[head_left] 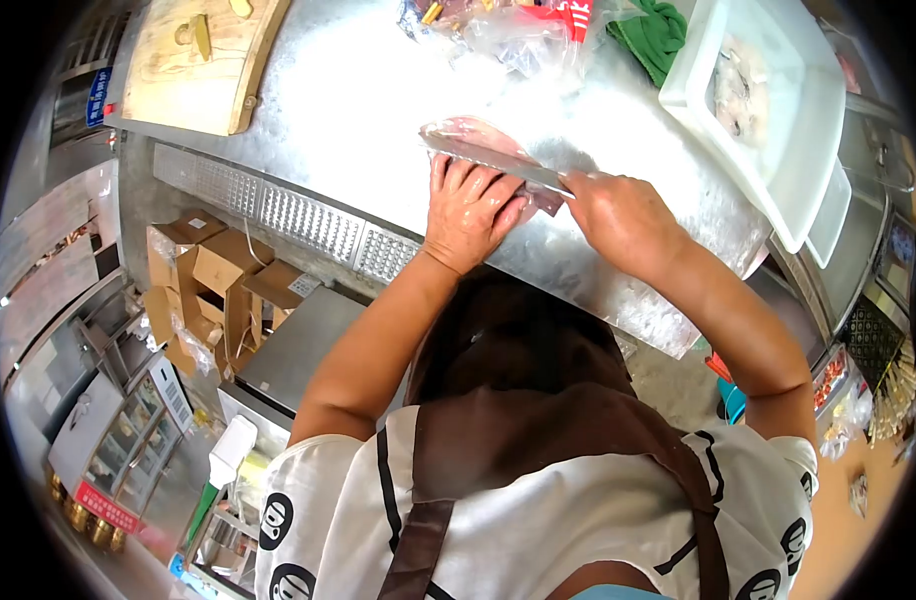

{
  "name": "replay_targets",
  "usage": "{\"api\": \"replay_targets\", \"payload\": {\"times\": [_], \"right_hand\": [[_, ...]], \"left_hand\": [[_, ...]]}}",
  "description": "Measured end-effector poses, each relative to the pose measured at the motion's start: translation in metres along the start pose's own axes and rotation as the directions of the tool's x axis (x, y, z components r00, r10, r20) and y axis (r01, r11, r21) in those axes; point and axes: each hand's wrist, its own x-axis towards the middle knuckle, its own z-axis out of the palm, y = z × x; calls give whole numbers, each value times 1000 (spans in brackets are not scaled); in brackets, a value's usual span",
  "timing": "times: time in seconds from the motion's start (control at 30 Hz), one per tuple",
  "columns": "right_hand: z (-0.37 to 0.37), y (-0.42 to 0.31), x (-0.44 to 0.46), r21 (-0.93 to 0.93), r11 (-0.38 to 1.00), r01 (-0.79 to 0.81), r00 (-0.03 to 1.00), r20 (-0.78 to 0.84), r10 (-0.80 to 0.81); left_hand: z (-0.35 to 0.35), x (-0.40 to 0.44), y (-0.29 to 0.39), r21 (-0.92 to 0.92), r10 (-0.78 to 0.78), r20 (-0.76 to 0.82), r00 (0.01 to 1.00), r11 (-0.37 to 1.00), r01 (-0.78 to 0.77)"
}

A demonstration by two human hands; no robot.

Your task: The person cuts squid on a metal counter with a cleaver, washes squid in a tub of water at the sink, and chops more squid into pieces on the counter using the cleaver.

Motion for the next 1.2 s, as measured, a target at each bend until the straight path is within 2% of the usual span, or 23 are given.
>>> {"api": "replay_targets", "payload": {"times": [0.1, 0.17, 0.23, 0.27, 0.33, 0.4, 0.47, 0.57, 0.8, 0.87, 0.97, 1.07, 1.2], "right_hand": [[0, 15, -15, 14, 999, 42, 999, -18, -42], [0, 21, -25, 15, 999, -32, 999, -1, 32], [2, 22, -33, 20, 999, -33, 999, 11, 32], [3, 22, -34, 20, 999, -37, 999, 12, 37], [5, 22, -35, 34, 997, -65, 998, 11, 65], [6, 19, -38, 48, 994, -101, 995, 14, 100], [2, 18, -38, 57, 993, -104, 994, 31, 102], [6, 25, -42, 44, 998, -39, 999, -23, 40], [6, 17, -33, 51, 998, -30, 998, -59, 33], [-3, 0, -12, 75, 987, -140, 986, 103, 132], [3, 3, 0, 109, 992, -60, 997, 44, 56], [-3, 7, -29, 73, 996, -59, 998, -29, 62], [-2, 5, -25, 86, 984, -155, 985, 84, 148]], "left_hand": [[-4, 0, 1, 5, 77, 100, 992, 997, -78], [-4, 0, -1, -12, 112, 122, 986, 994, -111], [-7, -2, 1, -15, 158, 142, 977, 987, -157], [-8, -3, 3, -3, 150, 140, 979, 988, -151], [-7, -4, 12, 40, -5, -73, 997, 999, 8], [1, -4, 17, 33, -10, -100, 995, 999, 14], [10, -3, 20, 34, -140, -54, 989, 989, 142], [12, -2, 18, 43, -117, -95, 989, 992, 121], [13, -1, 16, 25, -89, -85, 992, 996, 91], [13, -3, 17, 21, -86, -84, 993, 996, 88], [10, -2, 15, 32, -82, -91, 992, 996, 85], [10, -3, 13, 35, -105, -86, 991, 994, 108], [13, -3, 16, 9, -66, -62, 996, 998, 66]]}}
